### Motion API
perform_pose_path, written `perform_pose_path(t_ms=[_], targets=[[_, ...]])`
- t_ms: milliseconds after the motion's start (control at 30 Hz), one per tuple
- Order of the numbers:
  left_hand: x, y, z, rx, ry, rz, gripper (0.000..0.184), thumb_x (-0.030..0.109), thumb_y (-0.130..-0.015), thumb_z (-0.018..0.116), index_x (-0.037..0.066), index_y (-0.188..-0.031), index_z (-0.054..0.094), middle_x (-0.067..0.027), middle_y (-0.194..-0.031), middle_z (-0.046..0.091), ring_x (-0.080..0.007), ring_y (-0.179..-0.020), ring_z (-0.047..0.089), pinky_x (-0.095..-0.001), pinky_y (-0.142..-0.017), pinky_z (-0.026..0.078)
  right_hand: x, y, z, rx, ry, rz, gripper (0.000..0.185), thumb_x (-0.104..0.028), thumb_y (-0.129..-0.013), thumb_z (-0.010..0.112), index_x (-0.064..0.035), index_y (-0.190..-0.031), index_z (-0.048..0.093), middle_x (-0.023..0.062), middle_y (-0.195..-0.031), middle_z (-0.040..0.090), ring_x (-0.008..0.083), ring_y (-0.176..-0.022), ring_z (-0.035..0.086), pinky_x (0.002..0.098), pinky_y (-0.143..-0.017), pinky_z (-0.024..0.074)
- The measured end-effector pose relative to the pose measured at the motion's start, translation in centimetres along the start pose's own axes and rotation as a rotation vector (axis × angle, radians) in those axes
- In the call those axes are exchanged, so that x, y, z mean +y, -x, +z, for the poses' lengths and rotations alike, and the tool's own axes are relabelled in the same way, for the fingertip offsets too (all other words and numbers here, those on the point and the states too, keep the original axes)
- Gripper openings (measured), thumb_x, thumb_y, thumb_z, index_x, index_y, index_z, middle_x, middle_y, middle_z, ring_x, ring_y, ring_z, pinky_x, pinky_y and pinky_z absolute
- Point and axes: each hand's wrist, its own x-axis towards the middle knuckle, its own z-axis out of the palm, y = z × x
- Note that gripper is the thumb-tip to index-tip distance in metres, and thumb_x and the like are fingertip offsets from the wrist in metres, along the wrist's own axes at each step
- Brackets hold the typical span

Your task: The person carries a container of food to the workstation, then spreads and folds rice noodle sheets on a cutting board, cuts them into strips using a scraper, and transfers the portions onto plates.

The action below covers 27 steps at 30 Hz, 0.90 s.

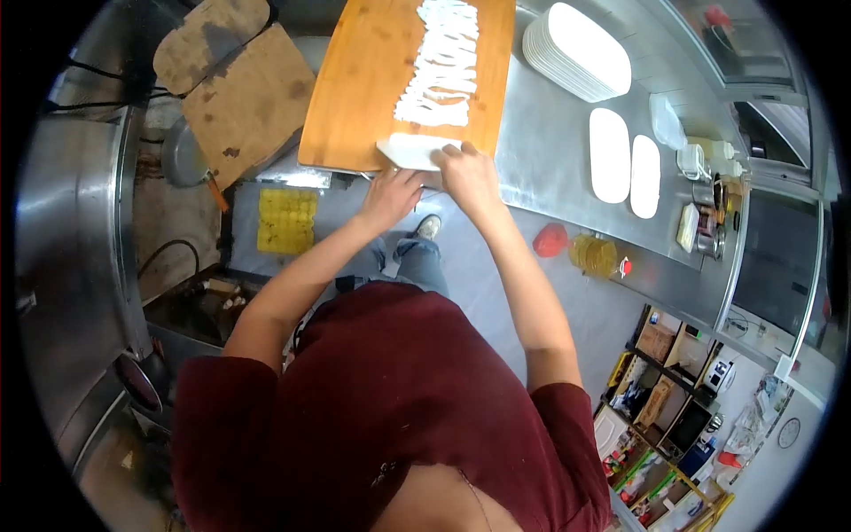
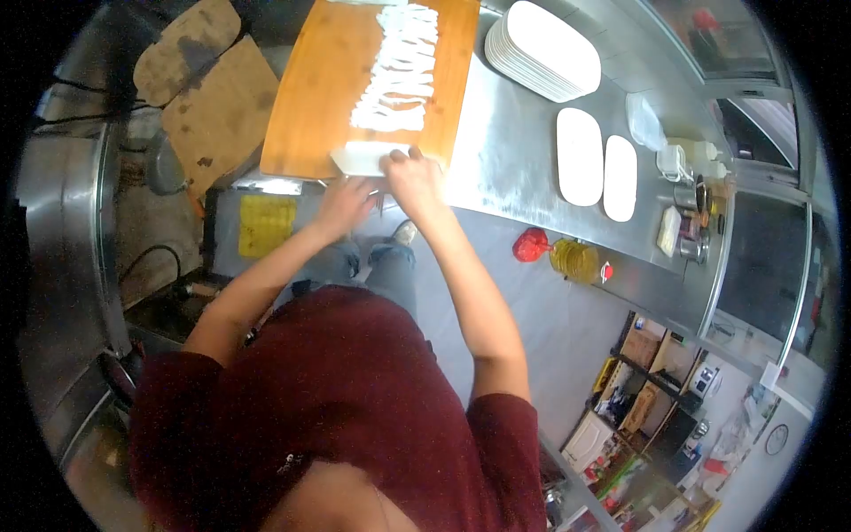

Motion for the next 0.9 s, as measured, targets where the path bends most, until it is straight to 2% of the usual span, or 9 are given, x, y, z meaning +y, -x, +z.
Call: perform_pose_path(t_ms=[100, 200, 267, 333, 467, 567, 667, 733, 900], targets=[[0.2, -0.9, -1.3, 0.089, 0.089, 0.104, 0.021, 0.009, -0.07, 0.062, 0.007, -0.09, 0.058, -0.0093, -0.089, 0.055, -0.0279, -0.085, 0.053, -0.0402, -0.073, 0.046, 1.3, -1.0, -0.6, 0.071, -0.06, -0.032, 0.017, -0.005, -0.062, 0.058, -0.0128, -0.077, 0.062, 0.0034, -0.071, 0.059, 0.022, -0.07, 0.059, 0.0334, -0.055, 0.0501], [-0.5, -0.5, -0.7, 0.105, 0.027, 0.063, 0.019, 0.008, -0.071, 0.061, 0.008, -0.09, 0.058, -0.0068, -0.09, 0.055, -0.0271, -0.084, 0.053, -0.0392, -0.072, 0.046, 0.0, 1.7, -1.7, -0.076, -0.04, 0.004, 0.018, -0.003, -0.063, 0.057, -0.0125, -0.078, 0.062, 0.0042, -0.073, 0.06, 0.0236, -0.071, 0.059, 0.0336, -0.059, 0.0501], [-0.4, 0.5, -0.1, 0.042, 0.018, -0.008, 0.021, 0.008, -0.071, 0.061, 0.009, -0.093, 0.059, -0.005, -0.092, 0.055, -0.0255, -0.087, 0.053, -0.0373, -0.072, 0.047, 0.1, 0.4, -0.1, -0.037, -0.013, -0.012, 0.01, -0.006, -0.065, 0.055, -0.011, -0.07, 0.061, 0.0052, -0.073, 0.061, 0.0221, -0.071, 0.06, 0.0345, -0.053, 0.0493], [-0.2, -0.3, -1.0, 0.093, 0.073, 0.082, 0.022, 0.009, -0.073, 0.061, 0.008, -0.095, 0.06, -0.0068, -0.094, 0.057, -0.0259, -0.085, 0.053, -0.0357, -0.072, 0.046, 0.7, -1.3, 0.3, 0.023, -0.014, -0.018, 0.01, -0.005, -0.064, 0.056, -0.0108, -0.07, 0.061, 0.0043, -0.072, 0.06, 0.0227, -0.071, 0.059, 0.0349, -0.054, 0.0493], [-0.2, -1.6, -1.7, 0.069, 0.074, 0.126, 0.021, 0.013, -0.074, 0.061, 0.008, -0.095, 0.059, -0.0055, -0.094, 0.056, -0.0251, -0.087, 0.052, -0.036, -0.073, 0.044, 2.7, 0.5, -4.8, -0.013, -0.128, 0.161, 0.018, -0.012, -0.063, 0.062, -0.0137, -0.08, 0.065, 0.0043, -0.079, 0.063, 0.0238, -0.075, 0.06, 0.034, -0.061, 0.0502], [-0.3, -2.6, -1.9, -0.007, 0.009, 0.139, 0.021, 0.015, -0.075, 0.061, 0.009, -0.095, 0.06, -0.0053, -0.093, 0.057, -0.0251, -0.088, 0.052, -0.0364, -0.074, 0.043, 4.4, 1.2, -3.8, -0.051, -0.164, 0.162, 0.028, -0.02, -0.058, 0.069, -0.015, -0.085, 0.066, 0.0049, -0.081, 0.063, 0.024, -0.076, 0.061, 0.0342, -0.063, 0.0504], [-1.2, -3.6, -1.2, -0.012, -0.005, 0.143, 0.019, 0.017, -0.074, 0.062, 0.01, -0.092, 0.061, -0.0045, -0.089, 0.058, -0.0236, -0.086, 0.053, -0.0354, -0.073, 0.043, 2.9, -0.4, -3.0, -0.169, -0.093, 0.033, 0.023, -0.02, -0.06, 0.068, -0.0144, -0.083, 0.066, 0.0047, -0.08, 0.063, 0.0235, -0.076, 0.061, 0.0351, -0.063, 0.0503], [-1.1, -3.9, -1.4, 0.054, 0.054, 0.139, 0.017, 0.018, -0.072, 0.064, 0.01, -0.087, 0.062, -0.0031, -0.085, 0.058, -0.0209, -0.083, 0.054, -0.0327, -0.071, 0.042, 3.3, -1.9, -2.6, -0.144, -0.069, 0.036, 0.015, -0.013, -0.068, 0.06, -0.0145, -0.081, 0.066, 0.0067, -0.074, 0.063, 0.0242, -0.073, 0.061, 0.0361, -0.062, 0.0502], [-1.4, -7.1, -2.8, 0.06, 0.479, -0.234, 0.018, 0.019, -0.082, 0.056, 0.003, -0.089, 0.061, -0.0112, -0.08, 0.06, -0.0249, -0.07, 0.058, -0.0332, -0.065, 0.046, 6.8, -6.4, -1.9, -0.187, -0.027, 0.081, 0.016, -0.012, -0.07, 0.057, -0.0154, -0.082, 0.067, 0.0107, -0.071, 0.063, 0.0272, -0.069, 0.062, 0.0383, -0.062, 0.0494]])
